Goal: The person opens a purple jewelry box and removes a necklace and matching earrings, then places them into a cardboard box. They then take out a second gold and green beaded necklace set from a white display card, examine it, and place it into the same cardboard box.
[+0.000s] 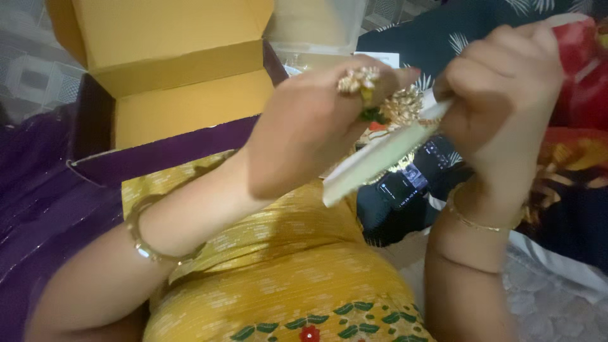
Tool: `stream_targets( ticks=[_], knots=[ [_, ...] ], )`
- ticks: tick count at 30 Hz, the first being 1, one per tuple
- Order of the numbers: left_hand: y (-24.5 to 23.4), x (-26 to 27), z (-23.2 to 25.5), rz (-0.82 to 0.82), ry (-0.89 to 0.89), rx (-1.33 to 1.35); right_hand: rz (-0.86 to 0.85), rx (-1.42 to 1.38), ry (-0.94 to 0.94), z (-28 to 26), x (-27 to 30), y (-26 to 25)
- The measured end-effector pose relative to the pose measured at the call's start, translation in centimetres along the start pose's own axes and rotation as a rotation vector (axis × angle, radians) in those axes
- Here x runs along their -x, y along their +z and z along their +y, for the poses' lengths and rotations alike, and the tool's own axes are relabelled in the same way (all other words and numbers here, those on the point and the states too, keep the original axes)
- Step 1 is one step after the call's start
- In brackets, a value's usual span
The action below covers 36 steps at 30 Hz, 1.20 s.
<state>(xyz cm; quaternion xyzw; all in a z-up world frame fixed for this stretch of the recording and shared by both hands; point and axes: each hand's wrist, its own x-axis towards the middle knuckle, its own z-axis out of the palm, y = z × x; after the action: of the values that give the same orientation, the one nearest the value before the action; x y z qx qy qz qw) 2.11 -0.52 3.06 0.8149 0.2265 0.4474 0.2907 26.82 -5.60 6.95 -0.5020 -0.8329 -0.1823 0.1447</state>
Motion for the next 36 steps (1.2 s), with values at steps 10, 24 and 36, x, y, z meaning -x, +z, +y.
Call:
stream_targets(
  ticks=[10,24,36],
  knots=[
    [-0.8,0.8,4.2,-0.124,0.854,-0.875,0.099,-0.078,0.168,0.5,0.9,-0.2],
    [-2.7,3.8,3.3,0.029,0.58,-0.425,0.167,-0.065,0.219,2.0,1.2,-1.5],
    [-2.3,8.4,0.2,-0.129,-0.445,0.816,0.193,-0.047,0.257,0.1,1.1,-1.3]
  ],
)
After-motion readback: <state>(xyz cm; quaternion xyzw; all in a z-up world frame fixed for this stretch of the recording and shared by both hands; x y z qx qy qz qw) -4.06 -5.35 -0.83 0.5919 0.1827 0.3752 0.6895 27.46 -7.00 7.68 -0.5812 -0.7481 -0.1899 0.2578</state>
